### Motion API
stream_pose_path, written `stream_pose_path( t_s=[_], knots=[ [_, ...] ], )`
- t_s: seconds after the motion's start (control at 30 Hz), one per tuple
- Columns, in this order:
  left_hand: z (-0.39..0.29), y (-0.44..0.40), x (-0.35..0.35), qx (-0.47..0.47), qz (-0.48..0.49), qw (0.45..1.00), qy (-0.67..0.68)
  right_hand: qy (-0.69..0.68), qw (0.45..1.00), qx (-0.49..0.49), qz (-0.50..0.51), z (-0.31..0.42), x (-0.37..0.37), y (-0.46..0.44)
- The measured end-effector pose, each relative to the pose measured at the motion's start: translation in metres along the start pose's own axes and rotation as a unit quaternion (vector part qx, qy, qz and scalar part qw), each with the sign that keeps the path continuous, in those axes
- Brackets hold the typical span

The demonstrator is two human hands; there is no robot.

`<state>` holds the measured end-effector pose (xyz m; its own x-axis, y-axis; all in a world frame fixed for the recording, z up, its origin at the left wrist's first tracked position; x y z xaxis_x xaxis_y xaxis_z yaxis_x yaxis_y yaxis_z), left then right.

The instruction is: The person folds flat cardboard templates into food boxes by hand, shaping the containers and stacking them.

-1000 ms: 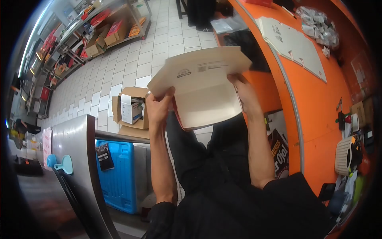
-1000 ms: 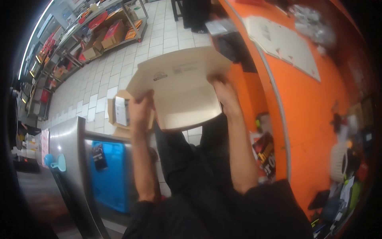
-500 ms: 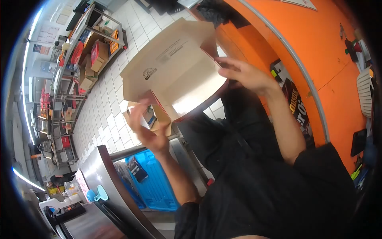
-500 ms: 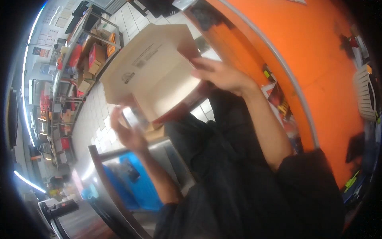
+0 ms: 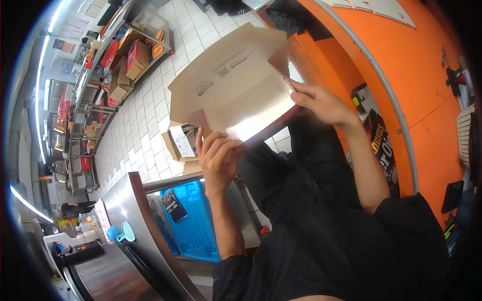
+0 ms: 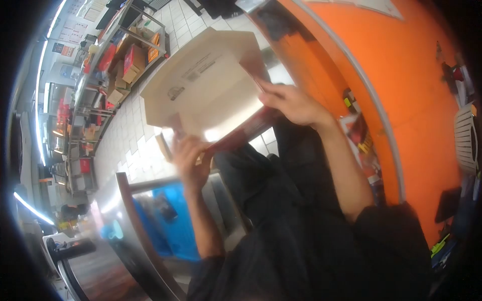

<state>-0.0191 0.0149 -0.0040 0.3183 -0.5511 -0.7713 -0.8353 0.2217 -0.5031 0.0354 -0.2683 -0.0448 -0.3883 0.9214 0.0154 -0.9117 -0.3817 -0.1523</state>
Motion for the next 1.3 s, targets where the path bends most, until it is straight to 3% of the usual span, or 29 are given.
stream_pose_path(
  t_s=[0.3,0.37,0.43,0.53,0.63,0.67,0.73,0.77,0.83,0.9,0.97,1.1,1.17,1.2,1.27,1.3],
  knots=[
    [-0.005,-0.006,-0.012,-0.013,0.03,0.999,0.025,-0.011,1.0,0.0,0.019,0.015,-0.004,-0.002],
    [-0.017,-0.015,-0.02,-0.02,0.073,0.997,-0.02,0.104,0.995,0.002,0.0,0.024,-0.019,-0.01],
    [-0.024,-0.018,-0.018,-0.019,0.079,0.996,-0.026,0.13,0.989,-0.045,-0.054,0.058,-0.029,-0.02],
    [-0.039,-0.025,-0.015,-0.031,0.109,0.992,-0.058,0.285,0.925,-0.159,-0.193,0.104,-0.057,-0.051],
    [-0.052,-0.028,-0.006,-0.032,0.146,0.987,-0.056,0.337,0.893,-0.105,-0.279,0.15,-0.086,-0.087],
    [-0.051,-0.028,0.003,-0.036,0.172,0.983,-0.054,0.464,0.836,-0.138,-0.259,0.151,-0.119,-0.11],
    [-0.045,-0.027,0.012,-0.045,0.185,0.98,-0.054,0.571,0.791,-0.013,-0.219,0.159,-0.16,-0.141],
    [-0.043,-0.026,0.014,-0.056,0.202,0.976,-0.054,0.571,0.789,-0.015,-0.224,0.17,-0.164,-0.145],
    [-0.042,-0.016,0.009,-0.052,0.186,0.981,-0.028,0.609,0.766,0.192,-0.069,0.186,-0.174,-0.152],
    [-0.049,-0.015,-0.005,-0.06,0.142,0.988,0.022,0.627,0.75,0.201,-0.06,0.18,-0.221,-0.158],
    [-0.065,-0.008,-0.035,-0.071,0.118,0.989,0.062,0.676,0.689,0.259,0.036,0.185,-0.24,-0.149],
    [-0.037,0.027,-0.072,-0.087,0.197,0.966,0.14,0.667,0.714,0.185,0.107,0.182,-0.274,-0.113],
    [-0.026,0.04,-0.077,-0.102,0.232,0.952,0.169,0.639,0.694,0.284,0.174,0.18,-0.268,-0.097],
    [-0.02,0.046,-0.077,-0.141,0.218,0.942,0.212,0.64,0.692,0.288,0.169,0.17,-0.284,-0.09],
    [-0.013,0.055,-0.072,-0.174,0.208,0.928,0.256,0.688,0.706,0.039,0.166,0.15,-0.305,-0.079],
    [-0.011,0.06,-0.07,-0.218,0.201,0.912,0.282,0.688,0.706,0.043,0.162,0.147,-0.313,-0.074]
  ],
)
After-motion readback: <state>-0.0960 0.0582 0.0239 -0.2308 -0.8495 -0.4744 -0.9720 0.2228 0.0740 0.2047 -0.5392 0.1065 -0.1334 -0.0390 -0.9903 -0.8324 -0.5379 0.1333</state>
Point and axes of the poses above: each hand's wrist, its own y-axis away from the middle knuckle, its own x-axis out of the palm, z = x × y, the point moved 2 cm from there along -y, towards the middle knuckle, and after that the axes turned 11 degrees about -x, right-handed, at the moved point
